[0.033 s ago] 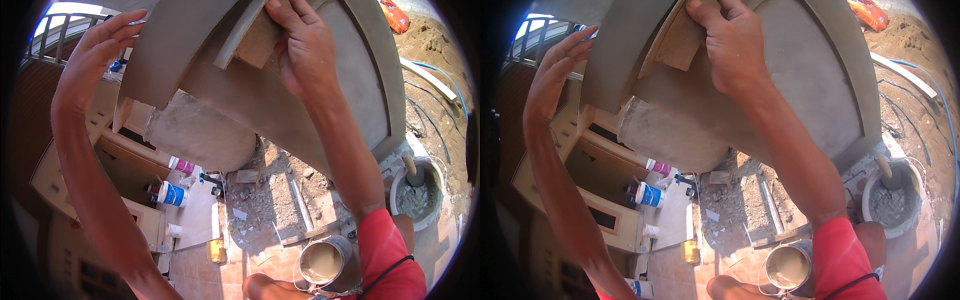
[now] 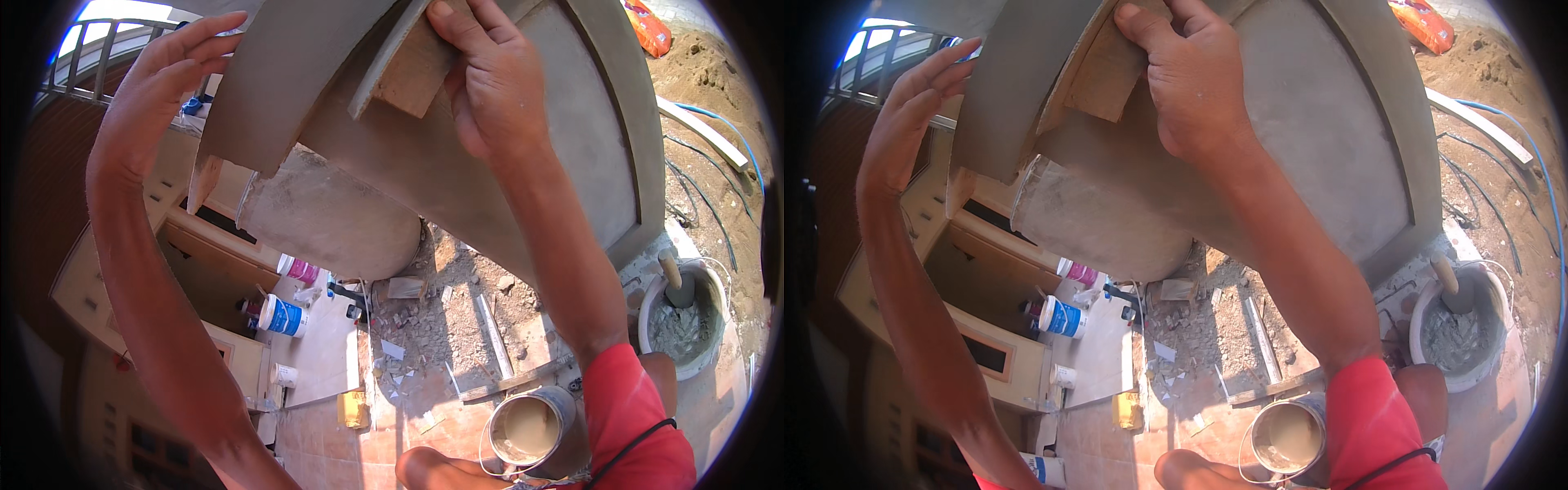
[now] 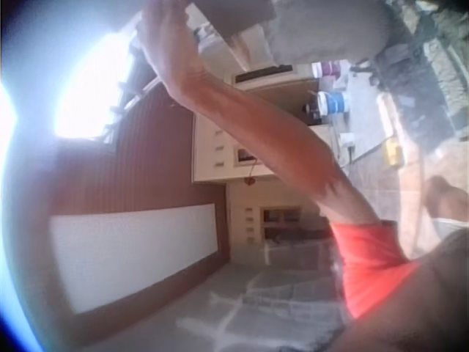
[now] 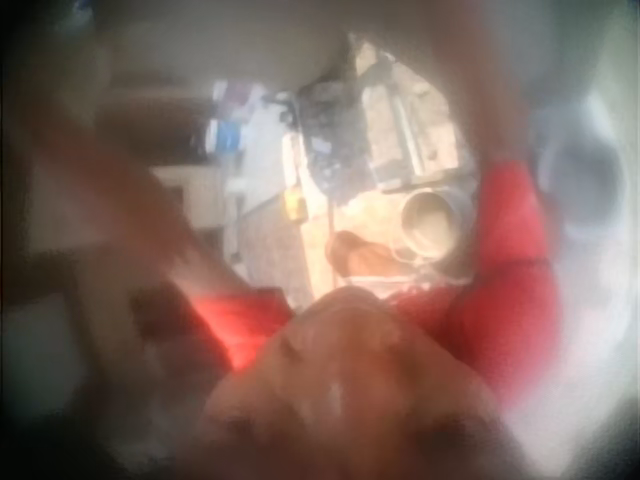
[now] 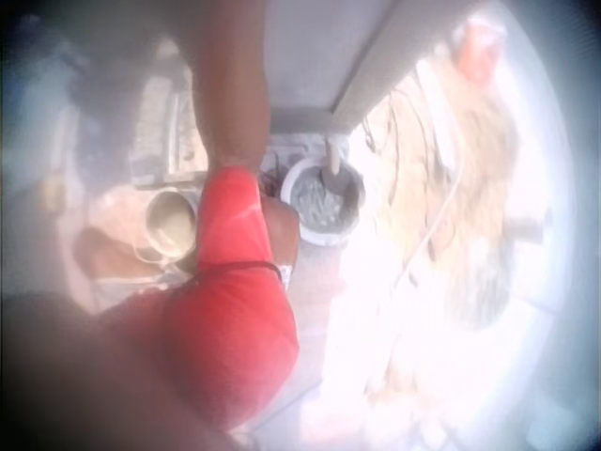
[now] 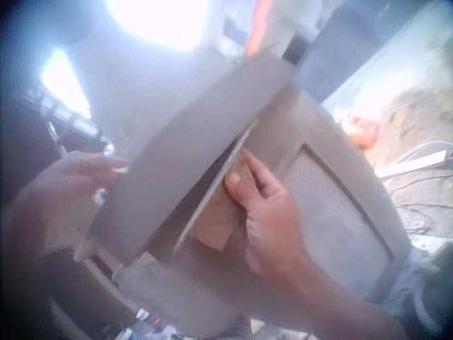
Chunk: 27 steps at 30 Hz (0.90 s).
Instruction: The person applies and smooths plaster on a concrete pillar using a trowel and a wooden float. They repeatedly scoop material from a bucket, apply it to the pillar surface, and smooth the edges and corners.
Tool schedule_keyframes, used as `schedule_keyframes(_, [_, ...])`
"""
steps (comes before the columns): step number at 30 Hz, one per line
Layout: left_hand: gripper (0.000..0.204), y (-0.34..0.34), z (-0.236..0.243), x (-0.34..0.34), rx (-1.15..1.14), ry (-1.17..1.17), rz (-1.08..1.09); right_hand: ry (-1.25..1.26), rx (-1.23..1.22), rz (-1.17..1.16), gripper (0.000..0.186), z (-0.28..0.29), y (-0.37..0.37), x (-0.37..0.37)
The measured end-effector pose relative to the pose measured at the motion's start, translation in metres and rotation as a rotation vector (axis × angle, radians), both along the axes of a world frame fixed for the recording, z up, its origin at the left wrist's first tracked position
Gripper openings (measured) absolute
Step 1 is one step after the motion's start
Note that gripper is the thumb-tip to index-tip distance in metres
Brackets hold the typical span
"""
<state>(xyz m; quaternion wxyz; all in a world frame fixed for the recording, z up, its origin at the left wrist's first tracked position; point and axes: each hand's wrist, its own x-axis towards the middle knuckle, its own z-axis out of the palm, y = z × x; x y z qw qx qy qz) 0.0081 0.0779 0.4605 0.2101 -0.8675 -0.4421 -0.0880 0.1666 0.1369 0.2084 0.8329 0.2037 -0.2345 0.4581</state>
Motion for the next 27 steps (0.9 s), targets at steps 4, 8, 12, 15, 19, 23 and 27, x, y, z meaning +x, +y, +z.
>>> schedule_keyframes(4, [0.069,-0.005,-0.002,0.01,-0.074,0.011,0.021,-0.026,-0.149,-0.131,0.055,0.01,-0.013,-0.049])
schedule_keyframes(8, [0.052,-0.026,-0.015,0.027,-0.066,-0.056,0.09,-0.097,-0.233,-0.135,0.058,0.009,-0.037,-0.11])
schedule_keyframes(12, [0.042,-0.04,-0.024,0.037,-0.013,-0.074,0.182,-0.206,-0.238,-0.056,0.056,0.006,-0.072,-0.177])
schedule_keyframes(15, [0.04,-0.032,-0.026,0.035,-0.075,-0.035,0.059,-0.384,-0.249,-0.003,0.055,-0.007,-0.088,-0.198])
schedule_keyframes(19, [0.038,-0.022,-0.034,0.022,0.089,-0.081,-0.041,-0.192,-0.155,0.013,0.055,-0.042,-0.082,-0.168])
schedule_keyframes(23, [0.038,-0.026,-0.042,0.022,0.094,-0.054,-0.009,-0.009,-0.114,-0.001,0.055,-0.048,-0.044,-0.115])
schedule_keyframes(27, [0.039,-0.031,-0.048,0.032,0.11,-0.05,0.014,0.02,-0.033,-0.011,0.061,-0.022,-0.018,-0.091])
